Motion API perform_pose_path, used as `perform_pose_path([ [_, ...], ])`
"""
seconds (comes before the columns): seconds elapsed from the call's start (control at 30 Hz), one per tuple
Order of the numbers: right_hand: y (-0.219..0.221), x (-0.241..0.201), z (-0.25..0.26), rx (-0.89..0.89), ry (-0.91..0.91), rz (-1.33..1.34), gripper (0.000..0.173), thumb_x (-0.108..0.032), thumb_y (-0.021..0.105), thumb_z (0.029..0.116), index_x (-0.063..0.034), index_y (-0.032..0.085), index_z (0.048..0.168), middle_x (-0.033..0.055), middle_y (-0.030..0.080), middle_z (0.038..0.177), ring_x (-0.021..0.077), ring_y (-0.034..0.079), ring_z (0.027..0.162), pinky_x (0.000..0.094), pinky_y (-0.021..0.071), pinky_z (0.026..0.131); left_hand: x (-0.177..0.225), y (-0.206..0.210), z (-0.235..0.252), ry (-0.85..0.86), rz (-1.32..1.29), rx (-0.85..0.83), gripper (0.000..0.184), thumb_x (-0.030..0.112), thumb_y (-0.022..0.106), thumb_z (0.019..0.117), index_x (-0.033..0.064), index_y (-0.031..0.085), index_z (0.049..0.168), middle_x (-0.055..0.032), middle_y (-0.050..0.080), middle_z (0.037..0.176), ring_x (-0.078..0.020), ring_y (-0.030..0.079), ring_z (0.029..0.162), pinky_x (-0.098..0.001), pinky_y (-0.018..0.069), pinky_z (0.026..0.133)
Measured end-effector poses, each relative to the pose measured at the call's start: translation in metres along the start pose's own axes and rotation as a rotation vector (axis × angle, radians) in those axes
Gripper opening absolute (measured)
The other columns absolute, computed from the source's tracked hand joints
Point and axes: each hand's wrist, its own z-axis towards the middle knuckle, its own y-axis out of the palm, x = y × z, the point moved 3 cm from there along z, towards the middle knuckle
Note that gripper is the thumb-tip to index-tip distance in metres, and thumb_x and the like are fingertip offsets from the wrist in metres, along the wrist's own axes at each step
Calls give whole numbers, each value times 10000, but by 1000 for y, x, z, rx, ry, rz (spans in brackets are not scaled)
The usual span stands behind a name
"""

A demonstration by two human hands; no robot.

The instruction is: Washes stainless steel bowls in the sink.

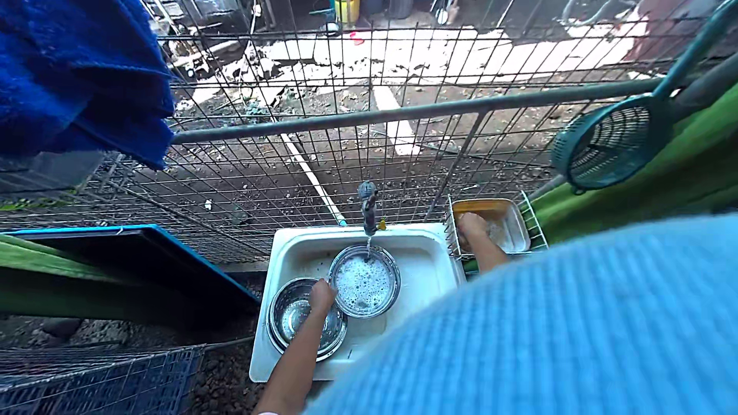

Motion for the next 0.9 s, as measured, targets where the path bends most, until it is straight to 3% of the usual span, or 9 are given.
perform_pose_path([
  [0.13,-13,-3,-3,72,-1,4,350,-189,521,1041,68,661,1232,272,633,1335,428,596,1278,621,480,1015,5,-15,-8,26,-127,59,336,290,638,1004,-20,694,1120,-264,682,1164,-420,636,1167,-613,483,978],
  [0.27,-22,0,-6,23,29,150,502,-341,526,1069,104,616,1283,305,576,1397,434,532,1352,603,425,1086,32,-54,-34,86,-142,38,333,268,560,1034,-27,702,1090,-272,685,1128,-436,642,1127,-641,472,947],
  [0.33,-21,-1,-12,-147,-30,142,601,-328,559,1060,135,466,1433,337,448,1509,438,417,1446,573,334,1177,53,-74,-42,138,-93,35,289,234,592,1007,-25,715,1045,-269,688,1123,-430,645,1125,-643,480,932],
  [0.4,-6,0,-10,-224,-50,102,666,-250,592,1031,138,336,1506,348,392,1539,423,397,1461,547,335,1187,74,-87,-48,240,-122,74,188,136,660,934,-43,716,949,-266,669,1106,-417,637,1100,-607,498,920],
  [0.5,3,7,-9,-123,-71,70,614,-191,640,986,108,421,1476,342,432,1516,455,418,1439,598,366,1157,107,-95,-59,487,-184,123,91,-20,679,857,-105,697,886,-312,591,1207,-444,554,1195,-570,452,1018],
  [0.63,-21,16,-20,54,29,243,451,-195,638,989,95,588,1330,327,522,1439,460,479,1384,599,405,1114,125,-106,-81,691,-102,235,85,-42,672,858,-74,726,914,-283,596,1228,-434,526,1239,-552,424,1063],
  [0.73,-47,21,-36,199,60,463,466,-210,597,1022,130,549,1338,361,526,1413,491,498,1357,635,398,1106,111,-110,-92,851,-133,392,39,-92,686,827,-83,717,848,-301,621,1150,-465,561,1184,-578,448,1033],
  [0.83,-65,27,-62,366,22,914,405,-200,561,1050,91,579,1331,337,600,1312,448,595,1229,605,461,1037,75,-102,-81,1021,-206,602,60,-124,702,792,-74,701,824,-313,640,1141,-502,578,1176,-644,451,1016],
  [0.9,-56,18,-89,331,-59,1299,309,-164,436,1068,44,589,1238,189,610,1031,249,594,864,429,519,763,45,-95,-70,1016,-309,678,72,-150,662,812,-106,689,862,-363,593,1282,-541,528,1277,-693,399,1062],
])
